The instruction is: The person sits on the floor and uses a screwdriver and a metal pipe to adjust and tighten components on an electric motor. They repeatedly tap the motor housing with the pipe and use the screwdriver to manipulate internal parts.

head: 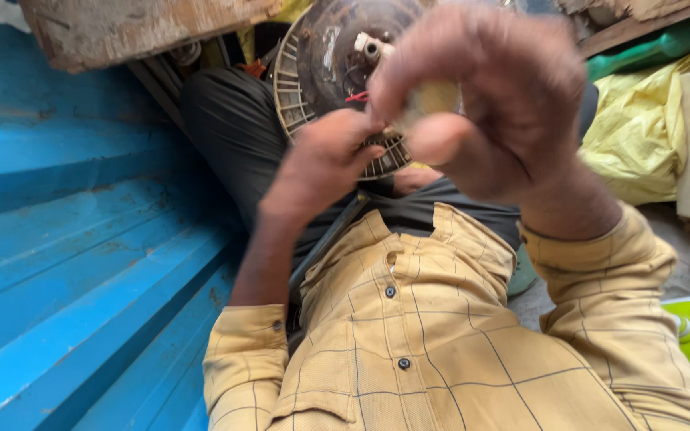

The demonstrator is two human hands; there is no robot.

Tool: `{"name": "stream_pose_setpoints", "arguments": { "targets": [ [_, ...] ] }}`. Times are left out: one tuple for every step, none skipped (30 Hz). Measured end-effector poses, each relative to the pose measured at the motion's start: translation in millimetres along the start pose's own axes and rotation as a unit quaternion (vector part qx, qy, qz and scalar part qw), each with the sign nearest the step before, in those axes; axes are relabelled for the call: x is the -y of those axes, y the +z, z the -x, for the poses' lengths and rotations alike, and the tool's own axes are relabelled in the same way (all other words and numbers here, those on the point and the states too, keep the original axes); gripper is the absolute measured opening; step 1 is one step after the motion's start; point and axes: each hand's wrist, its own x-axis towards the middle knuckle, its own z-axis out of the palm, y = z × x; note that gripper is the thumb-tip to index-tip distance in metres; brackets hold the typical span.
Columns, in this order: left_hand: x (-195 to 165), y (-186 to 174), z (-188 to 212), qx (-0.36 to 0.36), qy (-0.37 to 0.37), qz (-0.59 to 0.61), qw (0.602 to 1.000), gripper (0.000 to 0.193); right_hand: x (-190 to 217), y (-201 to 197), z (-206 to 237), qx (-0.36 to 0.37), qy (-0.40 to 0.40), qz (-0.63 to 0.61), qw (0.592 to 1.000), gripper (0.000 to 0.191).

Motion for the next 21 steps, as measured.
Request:
{"name": "stream_pose_setpoints", "arguments": {
  "targets": [
    [3.3, -14.8, -3.7, -0.055, 0.013, 0.088, 0.995, 0.015, 1.9, 4.8, 1.0, -0.018, 0.02, -0.058, 0.998, 0.039],
    [7.9, -28.9, -7.8, -0.106, 0.026, 0.176, 0.978, 0.007, 5.3, 9.8, 1.8, -0.041, 0.041, -0.092, 0.994, 0.042],
    [15.4, -36.7, -15.8, -0.175, -0.05, 0.142, 0.973, 0.004, 8.9, 14.7, 2.4, -0.065, 0.059, -0.128, 0.988, 0.047],
    [26.4, -41.1, -26.3, -0.243, -0.13, 0.105, 0.956, 0.01, 13.0, 20.2, 3.0, -0.091, 0.08, -0.145, 0.982, 0.049],
    [40.0, -36.9, -41.8, -0.226, -0.077, 0.046, 0.97, 0.013, 17.0, 24.8, 3.4, -0.097, 0.092, -0.158, 0.978, 0.051],
    [54.6, -30.8, -57.8, -0.211, -0.021, -0.017, 0.977, 0.016, 20.1, 28.8, 4.0, -0.104, 0.104, -0.172, 0.974, 0.054],
    [68.2, -27.7, -66.2, -0.194, 0.037, -0.082, 0.977, 0.02, 22.5, 30.5, 4.4, -0.094, 0.105, -0.179, 0.974, 0.055],
    [80.0, -21.6, -68.9, -0.187, 0.03, -0.079, 0.979, 0.023, 23.4, 32.0, 5.3, -0.09, 0.106, -0.181, 0.974, 0.055],
    [88.6, -10.8, -67.6, -0.175, 0.019, -0.072, 0.982, 0.027, 23.3, 32.4, 6.2, -0.085, 0.108, -0.184, 0.973, 0.056],
    [96.4, -1.4, -65.3, -0.158, 0.006, -0.06, 0.986, 0.031, 22.8, 32.4, 7.7, -0.089, 0.114, -0.185, 0.972, 0.057],
    [104.4, 4.7, -63.9, -0.164, 0.001, -0.069, 0.984, 0.032, 20.8, 31.8, 9.3, -0.091, 0.116, -0.185, 0.972, 0.057],
    [109.2, 9.9, -60.6, -0.17, -0.004, -0.078, 0.982, 0.034, 19.4, 30.7, 10.9, -0.092, 0.118, -0.186, 0.971, 0.057],
    [112.2, 13.4, -58.1, -0.179, -0.007, -0.089, 0.98, 0.035, 16.6, 28.5, 12.0, -0.088, 0.112, -0.184, 0.973, 0.057],
    [112.9, 14.5, -55.5, -0.178, -0.017, -0.11, 0.978, 0.037, 14.5, 25.9, 12.3, -0.082, 0.103, -0.185, 0.974, 0.057],
    [109.9, 15.6, -50.8, -0.177, -0.03, -0.131, 0.975, 0.038, 13.5, 22.1, 12.5, -0.067, 0.1, -0.191, 0.974, 0.057],
    [105.9, 14.8, -47.9, -0.177, -0.039, -0.154, 0.971, 0.04, 12.5, 17.7, 11.5, -0.052, 0.092, -0.197, 0.975, 0.056],
    [100.8, 12.9, -43.9, -0.184, -0.063, -0.158, 0.968, 0.041, 12.3, 11.8, 9.8, -0.036, 0.083, -0.2, 0.976, 0.056],
    [92.2, 11.7, -35.1, -0.188, -0.09, -0.159, 0.965, 0.041, 13.2, 5.0, 7.6, -0.024, 0.081, -0.202, 0.976, 0.054],
    [83.8, 11.0, -27.2, -0.19, -0.114, -0.161, 0.962, 0.041, 13.9, -2.0, 5.0, -0.013, 0.079, -0.202, 0.976, 0.052],
    [76.2, 10.7, -18.5, -0.189, -0.135, -0.15, 0.961, 0.043, 14.6, -7.8, 3.2, -0.003, 0.078, -0.202, 0.976, 0.05],
    [69.5, 10.9, -7.1, -0.186, -0.16, -0.138, 0.96, 0.045, 14.4, -14.9, 1.1, -0.002, 0.073, -0.158, 0.985, 0.048]
  ]
}}
